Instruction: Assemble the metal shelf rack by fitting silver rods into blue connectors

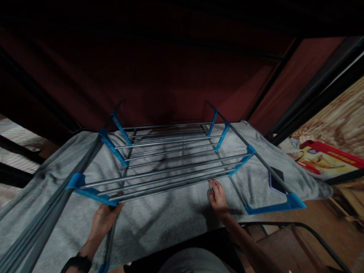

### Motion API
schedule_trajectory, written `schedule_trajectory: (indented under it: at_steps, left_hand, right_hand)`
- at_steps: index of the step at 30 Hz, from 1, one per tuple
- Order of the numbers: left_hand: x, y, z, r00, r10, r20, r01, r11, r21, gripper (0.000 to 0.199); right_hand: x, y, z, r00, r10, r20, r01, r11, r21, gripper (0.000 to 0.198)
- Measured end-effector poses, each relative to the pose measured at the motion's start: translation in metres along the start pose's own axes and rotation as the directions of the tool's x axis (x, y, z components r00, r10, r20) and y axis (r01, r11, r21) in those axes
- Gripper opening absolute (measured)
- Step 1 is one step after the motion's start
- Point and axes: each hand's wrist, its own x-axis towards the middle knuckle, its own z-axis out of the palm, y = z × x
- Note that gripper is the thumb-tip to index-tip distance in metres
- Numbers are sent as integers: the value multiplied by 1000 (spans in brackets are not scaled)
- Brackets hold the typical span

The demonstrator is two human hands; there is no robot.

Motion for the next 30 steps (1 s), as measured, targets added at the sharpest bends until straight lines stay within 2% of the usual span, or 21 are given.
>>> schedule_trajectory:
  at_steps: [4, 7, 11, 15, 19, 25, 30]
  left_hand:
    - [4, -7, 1, 999, 31, 10, -31, 999, -31, 26]
    - [4, -13, 1, 999, 28, 39, -27, 999, -27, 30]
    - [-2, -12, 2, 999, 42, -2, -42, 999, -26, 33]
    - [-8, -6, 0, 1000, -13, 7, 13, 1000, 13, 33]
    - [-13, -8, 1, 999, -41, -24, 42, 998, 41, 41]
    - [-16, -13, 7, 995, 31, -89, -15, 984, 179, 41]
    - [-17, -7, 5, 996, 50, -73, -34, 980, 197, 40]
  right_hand:
    - [-4, 18, -6, 995, 42, -89, -42, 999, 3, 43]
    - [-11, 25, -7, 993, 32, -113, -42, 996, -80, 41]
    - [-28, 24, -12, 1000, -18, -4, 17, 965, -261, 39]
    - [-36, 12, -19, 995, -40, 88, 67, 942, -329, 43]
    - [-33, 2, -24, 992, -40, 117, 81, 924, -374, 47]
    - [-30, -1, -25, 993, -44, 111, 84, 919, -386, 46]
    - [-30, -2, -23, 997, -22, 76, 49, 924, -380, 43]
